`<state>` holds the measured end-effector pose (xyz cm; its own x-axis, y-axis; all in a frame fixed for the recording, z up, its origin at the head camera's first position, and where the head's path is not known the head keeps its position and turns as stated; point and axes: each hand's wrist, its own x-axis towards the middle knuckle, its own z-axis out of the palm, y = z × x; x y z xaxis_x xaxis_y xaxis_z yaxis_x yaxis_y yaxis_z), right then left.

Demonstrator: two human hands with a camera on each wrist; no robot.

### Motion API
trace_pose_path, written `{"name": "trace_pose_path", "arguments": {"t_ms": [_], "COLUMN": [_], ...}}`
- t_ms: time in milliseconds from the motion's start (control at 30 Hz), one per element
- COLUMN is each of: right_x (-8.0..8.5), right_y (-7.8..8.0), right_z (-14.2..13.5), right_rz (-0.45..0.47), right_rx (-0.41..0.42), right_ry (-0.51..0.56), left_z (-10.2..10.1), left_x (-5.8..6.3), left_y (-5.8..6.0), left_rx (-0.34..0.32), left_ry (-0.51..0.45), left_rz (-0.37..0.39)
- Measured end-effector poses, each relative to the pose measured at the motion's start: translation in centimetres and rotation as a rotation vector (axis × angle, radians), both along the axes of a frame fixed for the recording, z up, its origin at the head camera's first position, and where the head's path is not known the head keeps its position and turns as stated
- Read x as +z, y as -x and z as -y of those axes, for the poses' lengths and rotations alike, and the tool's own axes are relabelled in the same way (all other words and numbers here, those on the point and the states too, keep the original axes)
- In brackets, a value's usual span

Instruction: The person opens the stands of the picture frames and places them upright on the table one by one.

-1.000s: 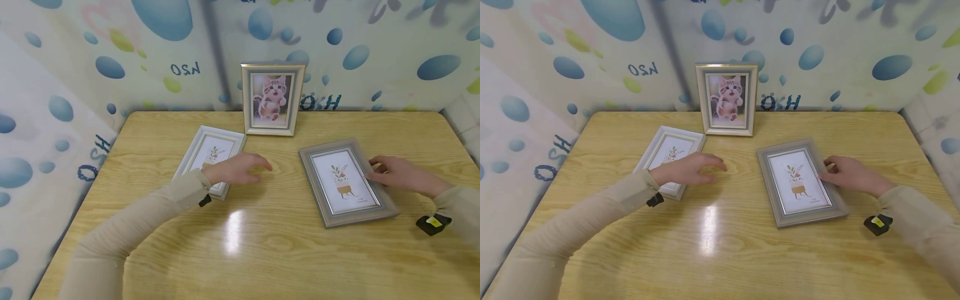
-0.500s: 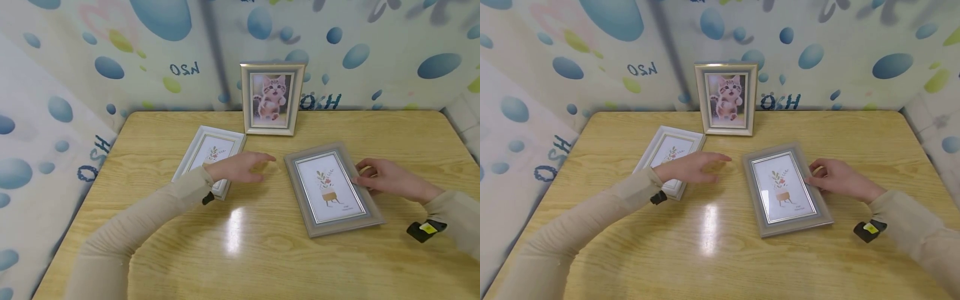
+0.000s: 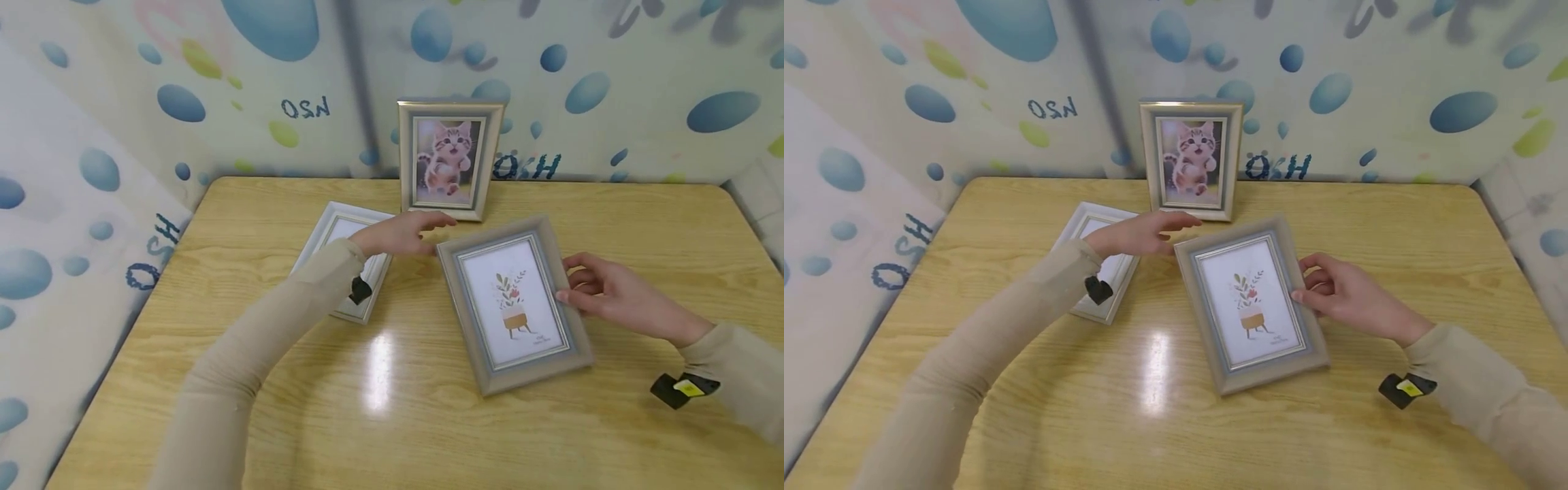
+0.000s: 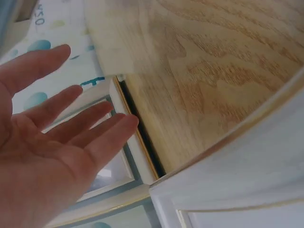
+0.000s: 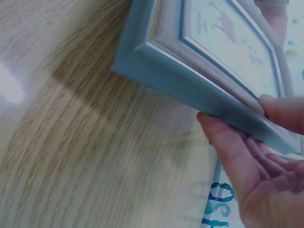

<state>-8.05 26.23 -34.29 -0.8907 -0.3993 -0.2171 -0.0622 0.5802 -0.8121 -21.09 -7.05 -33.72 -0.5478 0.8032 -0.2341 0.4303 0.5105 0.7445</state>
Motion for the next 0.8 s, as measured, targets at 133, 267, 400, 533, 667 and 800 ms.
{"name": "trace_pose_path", "arguments": {"t_ms": [133,267,400,533,667,800], "right_x": [0.2,0.1,0.1,0.2,0.3,0.3], "right_y": [-0.1,0.1,0.5,0.9,1.0,1.1], "right_z": [0.5,0.9,1.2,1.5,1.8,2.2], "right_rz": [-0.084,-0.177,-0.228,-0.235,-0.244,-0.281], "right_rx": [0.000,-0.004,-0.018,-0.020,-0.012,-0.029], "right_ry": [0.010,0.039,0.064,0.089,0.124,0.164], "left_z": [-0.2,-0.6,-1.0,-1.3,-1.5,-1.6], "left_x": [-0.3,-0.4,0.1,0.7,1.3,1.8], "left_y": [0.4,0.2,-0.4,-1.0,-1.4,-1.9], "left_rx": [-0.008,-0.042,-0.079,-0.104,-0.126,-0.155], "left_ry": [-0.068,-0.133,-0.127,-0.053,0.038,0.142], "left_rz": [0.085,0.168,0.234,0.227,0.252,0.235]}}
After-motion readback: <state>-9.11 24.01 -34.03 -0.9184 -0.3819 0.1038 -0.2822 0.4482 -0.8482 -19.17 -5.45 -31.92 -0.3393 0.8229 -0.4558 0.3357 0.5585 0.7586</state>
